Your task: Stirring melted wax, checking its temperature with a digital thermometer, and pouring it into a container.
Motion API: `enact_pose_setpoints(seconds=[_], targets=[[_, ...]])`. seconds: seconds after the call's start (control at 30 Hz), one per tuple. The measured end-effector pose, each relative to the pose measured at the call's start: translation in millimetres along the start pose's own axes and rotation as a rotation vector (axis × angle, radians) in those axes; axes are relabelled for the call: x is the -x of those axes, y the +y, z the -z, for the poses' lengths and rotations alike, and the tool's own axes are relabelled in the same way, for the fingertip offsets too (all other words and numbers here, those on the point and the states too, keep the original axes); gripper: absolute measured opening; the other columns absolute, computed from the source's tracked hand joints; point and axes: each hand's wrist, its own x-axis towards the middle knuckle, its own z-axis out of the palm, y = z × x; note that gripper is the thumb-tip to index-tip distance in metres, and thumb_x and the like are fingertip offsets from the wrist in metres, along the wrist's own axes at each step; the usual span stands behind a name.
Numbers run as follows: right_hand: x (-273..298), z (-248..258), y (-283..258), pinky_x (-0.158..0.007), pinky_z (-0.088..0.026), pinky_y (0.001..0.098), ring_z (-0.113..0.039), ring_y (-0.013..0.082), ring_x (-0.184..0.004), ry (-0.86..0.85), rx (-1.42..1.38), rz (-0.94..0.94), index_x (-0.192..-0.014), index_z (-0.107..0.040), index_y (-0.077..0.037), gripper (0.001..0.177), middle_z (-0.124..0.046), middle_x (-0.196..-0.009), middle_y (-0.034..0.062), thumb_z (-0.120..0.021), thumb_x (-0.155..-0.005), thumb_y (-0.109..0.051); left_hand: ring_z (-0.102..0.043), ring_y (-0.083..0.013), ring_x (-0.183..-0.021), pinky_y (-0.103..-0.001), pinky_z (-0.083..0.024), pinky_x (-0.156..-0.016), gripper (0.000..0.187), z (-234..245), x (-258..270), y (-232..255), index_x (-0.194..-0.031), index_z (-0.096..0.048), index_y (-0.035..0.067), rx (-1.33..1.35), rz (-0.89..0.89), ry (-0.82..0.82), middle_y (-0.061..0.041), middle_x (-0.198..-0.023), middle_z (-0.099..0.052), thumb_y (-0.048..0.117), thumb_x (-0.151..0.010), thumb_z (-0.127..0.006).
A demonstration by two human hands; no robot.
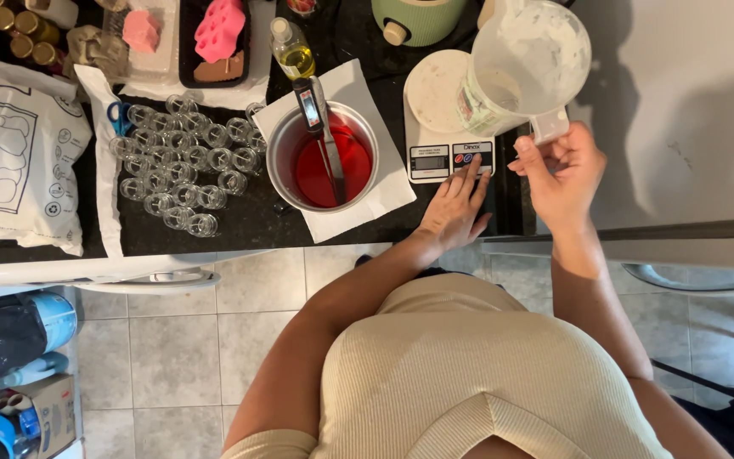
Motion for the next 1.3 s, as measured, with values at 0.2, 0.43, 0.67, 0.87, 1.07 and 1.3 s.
enact_pose_setpoints(seconds=[0.2, 0.43, 0.67, 0.87, 1.07, 1.3], targets=[[-4.0, -2.2, -2.3, -0.057, -0.060, 0.0361, -0.073, 0.0321, -0.071, -0.025, 0.013, 0.013, -0.103, -0.055, 0.013, 0.023, -0.071, -0.092, 0.0300, -0.074, -0.109, 0.002, -0.041, -0.0411, -0.142, -0.048, -0.034, -0.115, 0.085, -0.8, 0.8, -0.6, -0.154, -0.039, -0.001, -0.027, 0.002, -0.017, -0.033, -0.163, -0.028, 0.049, -0.089, -0.062], [-6.2, -6.4, -2.7, -0.057, -0.060, 0.0329, -0.073, 0.0293, -0.071, -0.033, 0.015, 0.021, -0.103, -0.056, 0.013, 0.021, -0.073, -0.093, 0.0286, -0.073, -0.108, 0.003, -0.040, -0.0427, -0.144, -0.049, -0.032, -0.118, 0.083, 10.4, -2.8, 0.8, -0.153, -0.040, -0.003, -0.060, -0.014, -0.032, -0.036, -0.161, -0.031, 0.049, -0.090, -0.060], [-9.3, -7.5, -5.0, -0.057, -0.060, 0.0325, -0.074, 0.0297, -0.072, -0.036, 0.020, 0.028, -0.103, -0.056, 0.013, 0.021, -0.073, -0.093, 0.0293, -0.074, -0.108, 0.004, -0.039, -0.0408, -0.145, -0.048, -0.031, -0.121, 0.084, 11.0, -4.3, 1.3, -0.153, -0.039, -0.001, -0.109, -0.015, -0.094, -0.035, -0.160, -0.032, 0.052, -0.091, -0.057], [-9.9, -6.2, -2.7, -0.057, -0.060, 0.0331, -0.073, 0.0300, -0.071, -0.035, 0.013, 0.015, -0.104, -0.055, 0.013, 0.022, -0.073, -0.093, 0.0291, -0.074, -0.108, 0.003, -0.040, -0.0416, -0.144, -0.048, -0.032, -0.120, 0.084, 10.1, -4.0, 0.9, -0.153, -0.040, -0.002, -0.122, -0.030, -0.067, -0.036, -0.159, -0.033, 0.051, -0.089, -0.058], [-17.7, -21.9, 14.1, -0.059, -0.061, 0.0376, -0.073, 0.0318, -0.071, -0.070, -0.016, -0.002, -0.108, -0.053, 0.012, 0.019, -0.071, -0.091, 0.0287, -0.070, -0.109, 0.004, -0.043, -0.0420, -0.143, -0.049, -0.034, -0.120, 0.082, 12.4, -3.7, 0.4, -0.152, -0.040, -0.002, -0.095, -0.030, -0.014, -0.036, -0.158, -0.034, 0.048, -0.089, -0.058], [-31.5, -44.6, 55.2, -0.056, -0.060, 0.0362, -0.072, 0.0296, -0.063, -0.134, -0.001, -0.016, -0.106, -0.051, 0.012, 0.020, -0.069, -0.078, 0.0250, -0.068, -0.110, 0.003, -0.045, -0.0409, -0.142, -0.048, -0.035, -0.120, 0.082, 18.9, -4.6, 0.4, -0.151, -0.043, -0.001, -0.086, -0.026, 0.030, -0.035, -0.158, -0.036, 0.045, -0.085, -0.061]])
